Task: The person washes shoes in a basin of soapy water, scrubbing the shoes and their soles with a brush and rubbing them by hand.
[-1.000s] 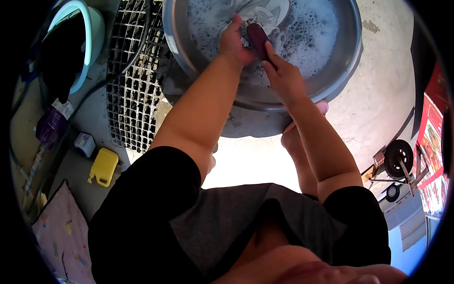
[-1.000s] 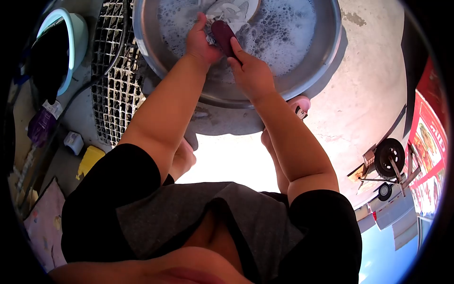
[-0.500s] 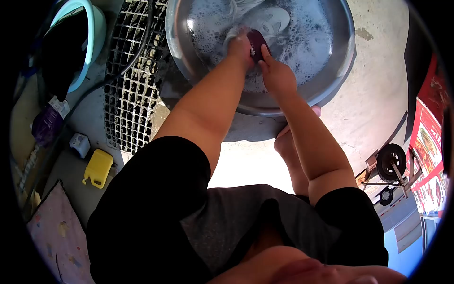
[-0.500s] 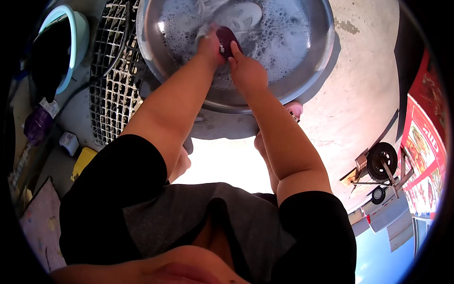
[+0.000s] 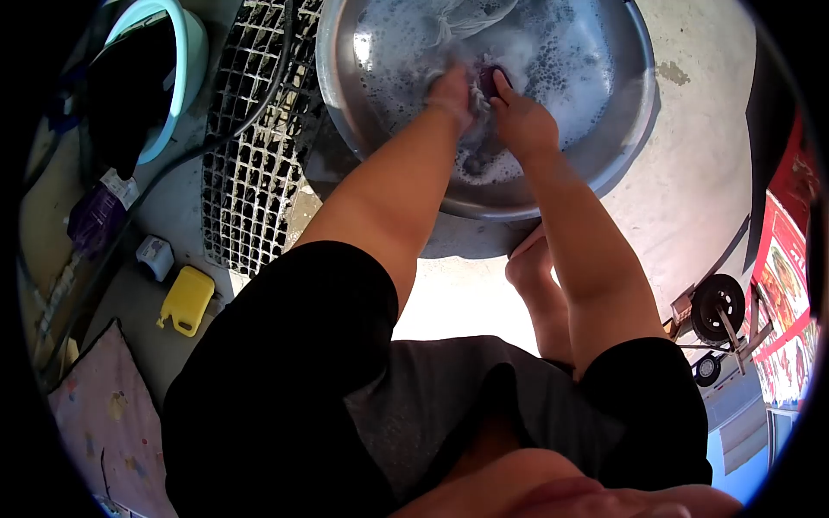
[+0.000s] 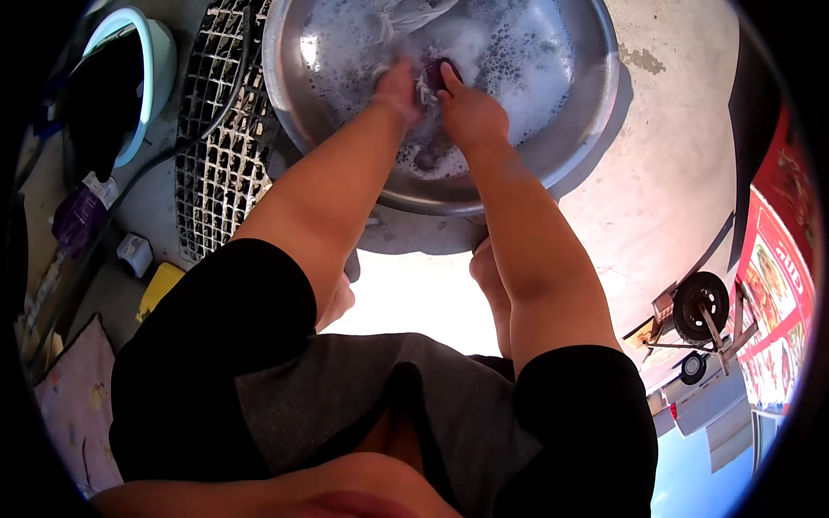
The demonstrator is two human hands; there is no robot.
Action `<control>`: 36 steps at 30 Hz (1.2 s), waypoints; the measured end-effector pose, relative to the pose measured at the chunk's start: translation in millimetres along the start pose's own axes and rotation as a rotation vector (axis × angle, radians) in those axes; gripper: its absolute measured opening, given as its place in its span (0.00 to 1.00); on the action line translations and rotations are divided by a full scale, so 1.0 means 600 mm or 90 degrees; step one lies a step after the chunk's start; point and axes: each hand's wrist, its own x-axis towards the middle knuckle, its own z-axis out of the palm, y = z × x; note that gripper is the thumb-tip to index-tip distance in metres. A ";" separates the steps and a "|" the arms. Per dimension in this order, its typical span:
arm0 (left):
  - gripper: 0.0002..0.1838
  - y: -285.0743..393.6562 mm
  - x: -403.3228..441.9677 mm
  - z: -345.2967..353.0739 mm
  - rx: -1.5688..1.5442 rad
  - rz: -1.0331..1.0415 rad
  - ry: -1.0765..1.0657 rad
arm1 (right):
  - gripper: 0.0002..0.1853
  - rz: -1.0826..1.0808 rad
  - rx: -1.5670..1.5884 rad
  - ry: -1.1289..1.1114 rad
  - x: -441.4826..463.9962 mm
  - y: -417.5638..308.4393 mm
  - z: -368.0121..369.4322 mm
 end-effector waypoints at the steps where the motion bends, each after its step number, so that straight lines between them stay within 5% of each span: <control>1: 0.18 -0.007 0.000 0.013 -0.084 0.029 0.014 | 0.23 -0.018 -0.022 0.014 0.053 0.004 -0.013; 10: 0.24 0.002 -0.007 0.001 0.247 0.098 0.120 | 0.22 0.032 0.101 0.012 -0.042 -0.015 0.031; 12: 0.24 -0.011 0.045 -0.036 0.248 0.056 0.004 | 0.21 -0.010 0.038 0.018 -0.026 -0.003 0.017; 15: 0.22 -0.011 0.006 -0.001 -0.075 0.002 -0.113 | 0.21 -0.024 -0.115 0.018 0.102 0.038 -0.027; 22: 0.20 -0.005 -0.015 0.007 -0.072 0.026 -0.080 | 0.21 0.080 0.138 0.125 0.036 -0.010 0.036; 25: 0.19 0.011 -0.017 0.033 -0.062 0.006 -0.109 | 0.22 0.027 0.067 -0.003 -0.005 0.000 0.006; 29: 0.15 -0.001 0.002 -0.005 -0.056 -0.024 -0.114 | 0.25 0.048 -0.050 0.043 0.107 0.055 -0.046; 31: 0.10 -0.011 -0.001 -0.007 0.042 0.007 -0.085 | 0.26 0.116 0.007 0.057 0.137 0.047 -0.061; 36: 0.08 -0.025 -0.030 0.000 0.275 0.032 -0.014 | 0.26 0.035 0.118 0.008 0.041 0.016 -0.026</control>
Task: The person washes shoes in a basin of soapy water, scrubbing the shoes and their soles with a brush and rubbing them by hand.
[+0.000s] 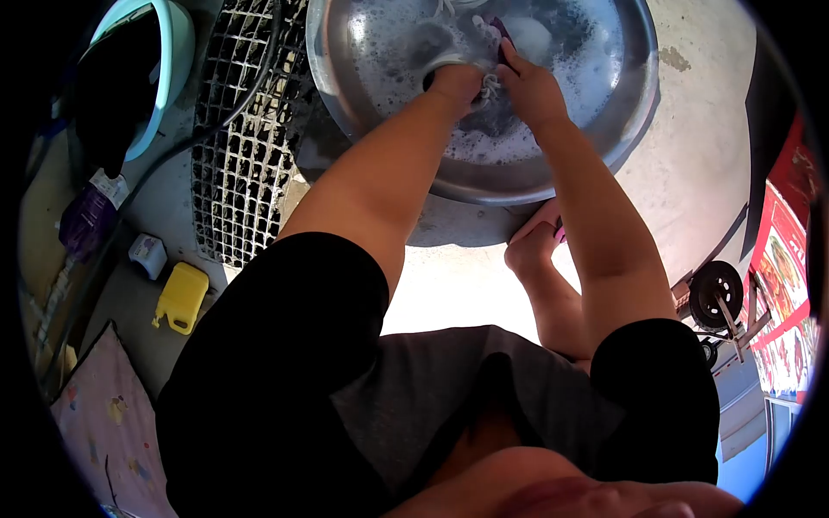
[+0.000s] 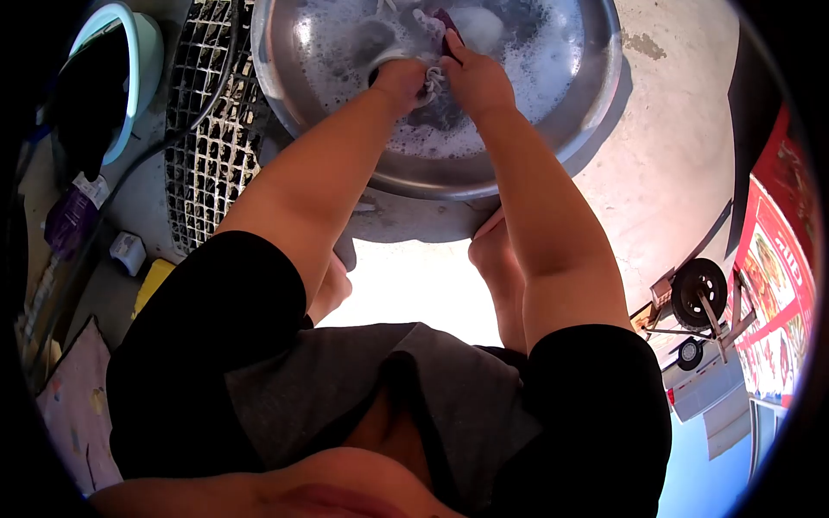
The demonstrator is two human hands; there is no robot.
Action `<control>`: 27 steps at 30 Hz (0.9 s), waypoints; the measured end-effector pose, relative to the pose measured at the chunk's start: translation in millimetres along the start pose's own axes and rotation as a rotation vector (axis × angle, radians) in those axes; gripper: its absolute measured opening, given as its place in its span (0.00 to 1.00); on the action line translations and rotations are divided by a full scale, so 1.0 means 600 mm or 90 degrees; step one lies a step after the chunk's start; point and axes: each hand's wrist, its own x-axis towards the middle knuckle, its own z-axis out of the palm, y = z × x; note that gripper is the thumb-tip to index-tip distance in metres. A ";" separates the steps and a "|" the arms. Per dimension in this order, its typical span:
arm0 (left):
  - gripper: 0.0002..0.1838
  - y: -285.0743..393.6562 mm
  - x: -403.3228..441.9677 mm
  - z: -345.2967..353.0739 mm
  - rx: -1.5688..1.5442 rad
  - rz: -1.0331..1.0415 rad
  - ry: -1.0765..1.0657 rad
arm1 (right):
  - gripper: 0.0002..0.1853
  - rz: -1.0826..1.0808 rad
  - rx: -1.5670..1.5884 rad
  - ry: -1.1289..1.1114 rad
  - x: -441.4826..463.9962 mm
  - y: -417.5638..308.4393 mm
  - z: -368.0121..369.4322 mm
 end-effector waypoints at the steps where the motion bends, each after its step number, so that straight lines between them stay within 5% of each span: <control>1: 0.08 -0.003 -0.001 -0.005 0.027 -0.011 -0.022 | 0.25 -0.024 0.043 -0.022 -0.025 0.015 -0.002; 5: 0.12 -0.013 0.005 -0.022 0.146 -0.052 -0.113 | 0.25 -0.068 0.159 -0.052 -0.065 0.090 -0.014; 8: 0.17 0.046 -0.081 -0.012 -0.311 -0.131 -0.326 | 0.26 -0.041 0.208 -0.077 -0.099 0.066 -0.022; 15: 0.27 0.047 -0.049 0.025 -0.243 -0.059 -0.048 | 0.24 -0.033 0.043 -0.008 -0.003 -0.034 0.041; 18: 0.26 0.045 -0.021 0.009 -0.270 -0.062 -0.114 | 0.25 -0.020 0.057 0.018 -0.002 -0.037 0.041; 21: 0.24 0.061 -0.020 0.011 -0.247 -0.145 -0.013 | 0.25 -0.029 0.135 0.017 -0.093 -0.010 0.050; 25: 0.23 0.061 -0.030 0.012 -0.124 -0.055 0.072 | 0.25 -0.030 0.079 0.000 -0.142 0.021 0.069; 27: 0.20 0.021 0.011 -0.016 -0.056 0.050 -0.003 | 0.23 0.055 0.021 -0.048 -0.103 -0.016 0.041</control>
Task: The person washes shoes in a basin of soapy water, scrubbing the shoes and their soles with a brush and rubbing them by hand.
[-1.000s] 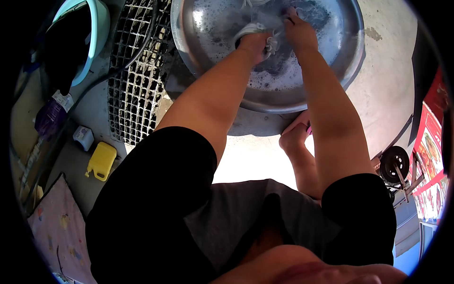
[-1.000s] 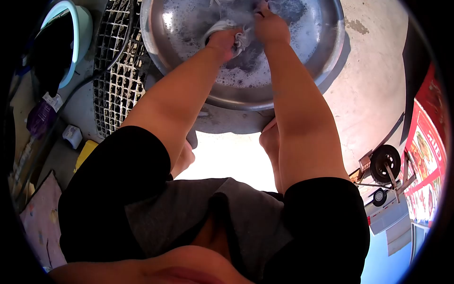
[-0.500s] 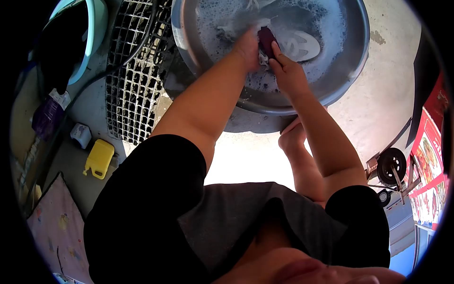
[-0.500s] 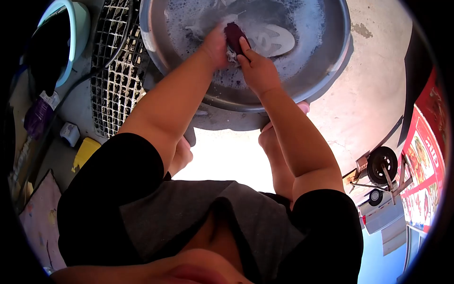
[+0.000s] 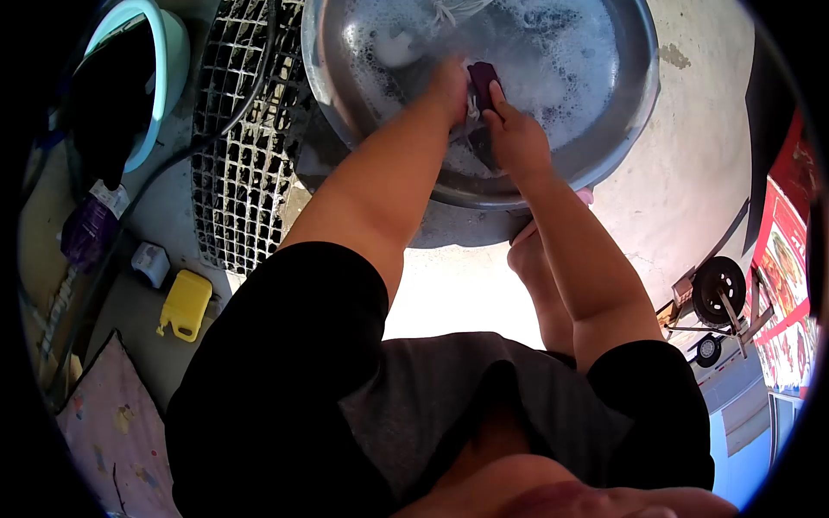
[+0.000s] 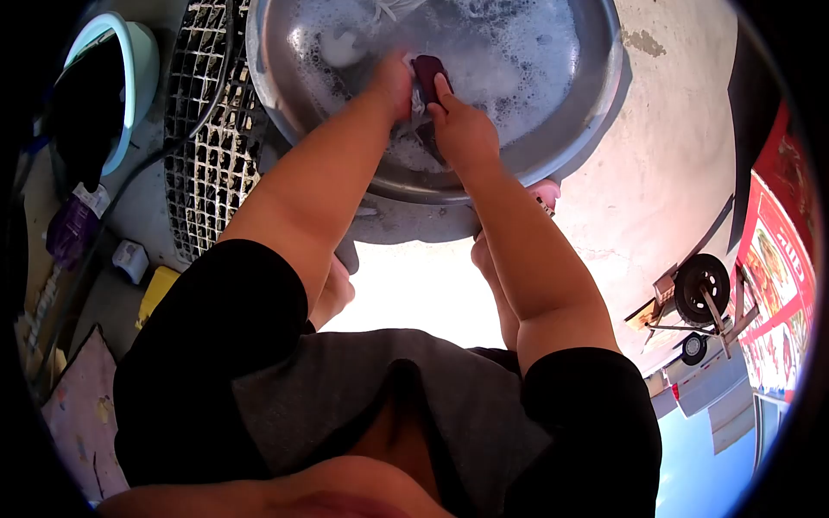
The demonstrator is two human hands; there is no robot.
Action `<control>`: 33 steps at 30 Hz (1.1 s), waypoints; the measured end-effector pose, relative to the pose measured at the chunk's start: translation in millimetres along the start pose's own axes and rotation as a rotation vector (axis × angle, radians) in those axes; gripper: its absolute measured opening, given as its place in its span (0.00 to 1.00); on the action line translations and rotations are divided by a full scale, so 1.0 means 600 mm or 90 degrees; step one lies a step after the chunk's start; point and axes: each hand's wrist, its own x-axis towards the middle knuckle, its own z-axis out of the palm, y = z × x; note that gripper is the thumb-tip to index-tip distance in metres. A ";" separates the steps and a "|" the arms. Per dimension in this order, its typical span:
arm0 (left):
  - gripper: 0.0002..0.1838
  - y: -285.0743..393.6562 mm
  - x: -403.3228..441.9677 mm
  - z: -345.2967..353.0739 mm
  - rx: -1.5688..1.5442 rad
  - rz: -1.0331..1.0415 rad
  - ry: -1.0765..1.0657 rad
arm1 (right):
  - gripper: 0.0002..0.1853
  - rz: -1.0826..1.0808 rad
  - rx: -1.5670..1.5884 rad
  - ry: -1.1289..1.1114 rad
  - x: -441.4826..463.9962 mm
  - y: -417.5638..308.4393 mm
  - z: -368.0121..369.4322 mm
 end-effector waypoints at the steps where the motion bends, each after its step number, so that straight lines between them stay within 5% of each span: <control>1: 0.19 -0.015 0.002 -0.011 0.032 0.053 -0.038 | 0.22 -0.024 -0.021 0.036 0.039 -0.009 -0.006; 5: 0.26 0.035 -0.032 0.019 -0.059 -0.136 -0.085 | 0.20 -0.028 -0.102 0.080 0.182 -0.048 -0.020; 6: 0.30 0.032 -0.032 0.008 0.030 -0.059 -0.171 | 0.20 -0.021 -0.086 0.065 0.203 -0.045 -0.032; 9: 0.27 0.088 -0.137 0.005 1.154 0.207 -0.209 | 0.28 -0.089 0.034 0.105 0.179 0.002 -0.048; 13: 0.19 0.109 -0.144 -0.063 1.563 0.557 -0.401 | 0.30 0.009 0.036 0.188 0.102 0.080 -0.080; 15: 0.17 0.117 -0.128 -0.056 1.603 0.475 -0.381 | 0.33 0.088 0.098 0.243 0.079 0.127 -0.071; 18: 0.15 0.097 -0.119 -0.055 1.515 0.468 -0.316 | 0.34 0.172 0.178 0.310 0.081 0.170 -0.032; 22: 0.14 0.040 -0.145 -0.035 1.140 0.486 -0.069 | 0.37 0.256 0.634 0.118 0.106 0.130 -0.004; 25: 0.18 0.016 -0.159 -0.004 0.890 0.501 0.011 | 0.35 0.199 0.750 0.116 0.039 0.064 -0.012; 27: 0.20 0.009 -0.150 0.014 0.761 0.506 0.028 | 0.30 0.157 0.638 0.091 -0.050 0.014 -0.043; 28: 0.20 0.009 -0.147 0.023 0.696 0.507 0.039 | 0.28 -0.039 0.503 0.191 -0.071 0.035 -0.016; 30: 0.22 0.026 -0.158 0.040 0.646 0.477 0.057 | 0.26 -0.197 0.315 0.227 -0.117 0.050 0.007; 33: 0.22 0.013 -0.141 0.042 0.602 0.464 0.105 | 0.25 -0.096 0.235 0.119 -0.137 0.006 -0.004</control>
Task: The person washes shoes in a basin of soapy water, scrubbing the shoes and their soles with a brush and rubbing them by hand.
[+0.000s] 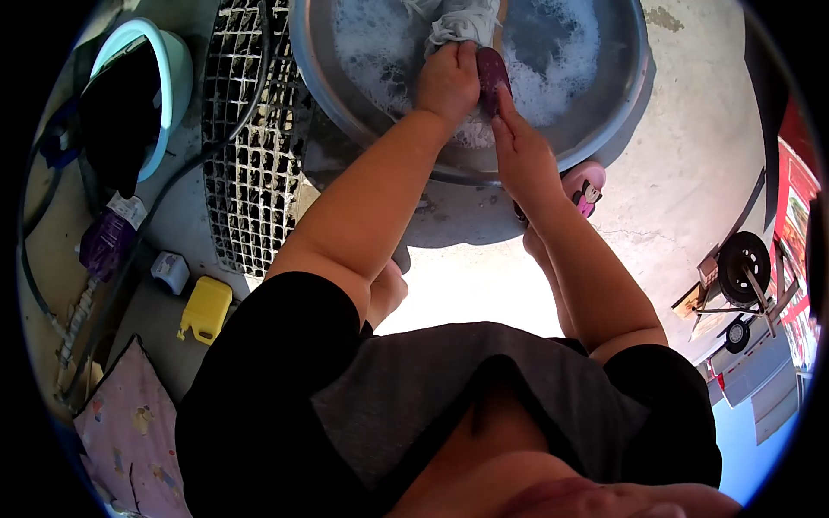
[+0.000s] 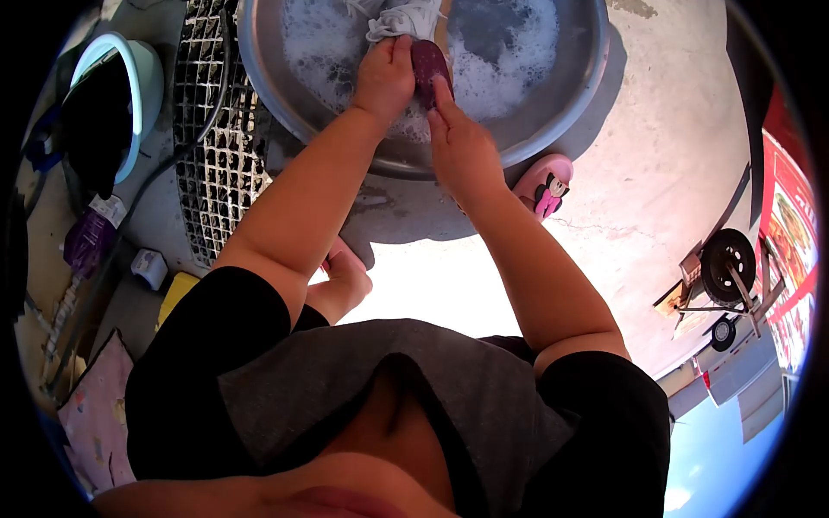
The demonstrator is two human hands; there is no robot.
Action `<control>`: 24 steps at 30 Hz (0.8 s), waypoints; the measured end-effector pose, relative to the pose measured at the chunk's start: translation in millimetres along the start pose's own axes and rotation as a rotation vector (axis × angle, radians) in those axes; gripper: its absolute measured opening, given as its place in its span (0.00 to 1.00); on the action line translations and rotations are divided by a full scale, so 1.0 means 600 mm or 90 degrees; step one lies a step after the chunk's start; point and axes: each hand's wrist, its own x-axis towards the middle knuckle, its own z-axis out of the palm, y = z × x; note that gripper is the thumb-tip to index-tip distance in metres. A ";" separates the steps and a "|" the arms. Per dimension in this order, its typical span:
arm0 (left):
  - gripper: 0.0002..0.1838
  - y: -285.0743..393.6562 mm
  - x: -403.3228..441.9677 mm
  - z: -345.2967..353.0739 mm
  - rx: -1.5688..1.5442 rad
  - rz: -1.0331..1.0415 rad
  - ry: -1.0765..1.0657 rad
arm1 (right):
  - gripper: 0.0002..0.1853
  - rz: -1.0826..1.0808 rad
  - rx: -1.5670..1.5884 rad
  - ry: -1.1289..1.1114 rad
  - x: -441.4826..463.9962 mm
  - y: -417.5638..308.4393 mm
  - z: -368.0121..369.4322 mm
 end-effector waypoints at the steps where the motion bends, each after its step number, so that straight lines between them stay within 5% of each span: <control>1: 0.22 0.003 -0.003 0.010 -0.032 -0.028 0.017 | 0.25 0.034 -0.002 0.002 0.050 -0.016 -0.005; 4: 0.22 -0.001 0.000 0.027 -0.088 -0.065 0.013 | 0.25 0.137 0.030 -0.016 0.146 -0.046 -0.022; 8: 0.21 -0.053 0.017 0.009 0.068 0.087 0.016 | 0.25 -0.063 -0.055 0.023 0.041 -0.027 0.006; 11: 0.20 -0.050 0.007 0.012 -0.019 0.084 0.069 | 0.25 -0.079 -0.026 0.020 -0.001 -0.008 0.017; 15: 0.21 -0.027 0.001 0.040 -0.424 -0.184 0.026 | 0.26 -0.012 -0.134 -0.020 0.118 -0.054 -0.016; 18: 0.21 -0.028 0.006 0.007 -0.303 -0.130 -0.006 | 0.26 0.020 -0.108 -0.052 0.115 -0.068 -0.011; 21: 0.20 -0.020 -0.011 -0.028 -0.459 -0.173 -0.022 | 0.25 -0.014 -0.128 -0.083 0.016 -0.065 0.000; 24: 0.17 -0.013 -0.028 -0.012 -0.246 -0.088 0.052 | 0.24 0.015 -0.154 -0.078 0.066 -0.056 -0.032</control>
